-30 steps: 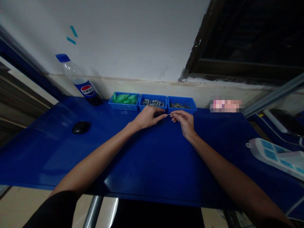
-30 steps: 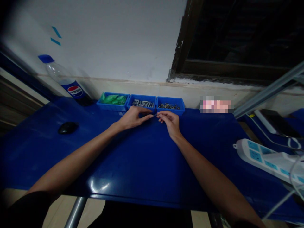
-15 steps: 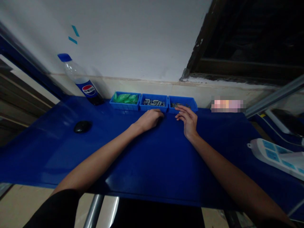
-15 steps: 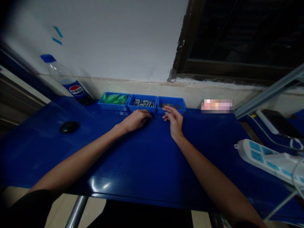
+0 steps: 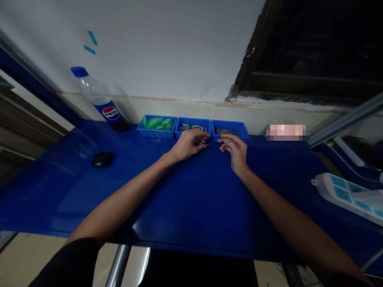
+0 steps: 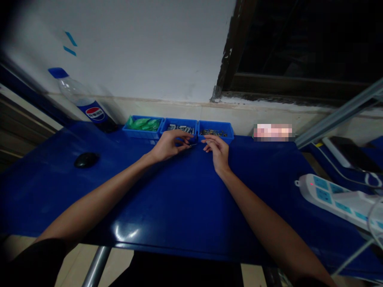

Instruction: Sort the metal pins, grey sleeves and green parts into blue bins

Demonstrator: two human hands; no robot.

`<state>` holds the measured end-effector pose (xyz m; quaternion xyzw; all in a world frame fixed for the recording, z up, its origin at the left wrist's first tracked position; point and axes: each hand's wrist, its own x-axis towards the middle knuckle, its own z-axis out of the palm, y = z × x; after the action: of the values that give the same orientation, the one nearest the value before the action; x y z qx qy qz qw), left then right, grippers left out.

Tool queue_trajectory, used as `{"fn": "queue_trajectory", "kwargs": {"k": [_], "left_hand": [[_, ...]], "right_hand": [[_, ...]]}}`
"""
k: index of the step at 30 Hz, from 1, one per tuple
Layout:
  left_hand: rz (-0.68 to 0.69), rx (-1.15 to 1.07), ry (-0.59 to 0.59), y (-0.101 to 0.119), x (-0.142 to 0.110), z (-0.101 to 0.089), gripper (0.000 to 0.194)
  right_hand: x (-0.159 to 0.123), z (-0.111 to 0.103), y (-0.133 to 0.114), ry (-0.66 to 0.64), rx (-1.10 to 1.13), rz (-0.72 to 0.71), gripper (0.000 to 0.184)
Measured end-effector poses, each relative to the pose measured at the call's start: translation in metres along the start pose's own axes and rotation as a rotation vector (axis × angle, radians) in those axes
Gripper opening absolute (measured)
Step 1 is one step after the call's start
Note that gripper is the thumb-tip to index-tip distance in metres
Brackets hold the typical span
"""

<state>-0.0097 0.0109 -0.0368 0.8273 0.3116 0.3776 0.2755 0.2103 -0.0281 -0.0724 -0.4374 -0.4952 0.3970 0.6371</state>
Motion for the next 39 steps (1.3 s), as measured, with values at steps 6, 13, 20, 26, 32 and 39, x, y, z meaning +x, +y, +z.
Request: {"fn": "queue_trajectory", "kwargs": {"k": [6, 13, 20, 26, 32, 39], "left_hand": [[-0.02, -0.119, 0.044, 0.006, 0.002, -0.008, 0.041], [0.006, -0.024, -0.026, 0.006, 0.002, -0.007, 0.035], [-0.042, 0.363, -0.235, -0.01, -0.003, -0.008, 0.031], [-0.034, 0.493, -0.311, -0.003, -0.007, 0.001, 0.02], [-0.043, 0.583, -0.368, 0.004, -0.008, 0.005, 0.022], [0.062, 0.348, -0.246, -0.006, -0.008, 0.008, 0.025]], "right_hand": [[-0.002, 0.003, -0.004, -0.216, -0.037, 0.06, 0.026], [-0.002, 0.001, -0.002, -0.269, -0.028, 0.068, 0.019], [0.0, -0.002, 0.0, 0.004, 0.036, -0.005, 0.031], [0.0, -0.003, 0.001, 0.019, -0.034, 0.001, 0.045], [0.0, -0.001, 0.0, -0.005, 0.014, 0.003, 0.033], [0.0, -0.002, 0.002, 0.001, -0.035, -0.015, 0.031]]}}
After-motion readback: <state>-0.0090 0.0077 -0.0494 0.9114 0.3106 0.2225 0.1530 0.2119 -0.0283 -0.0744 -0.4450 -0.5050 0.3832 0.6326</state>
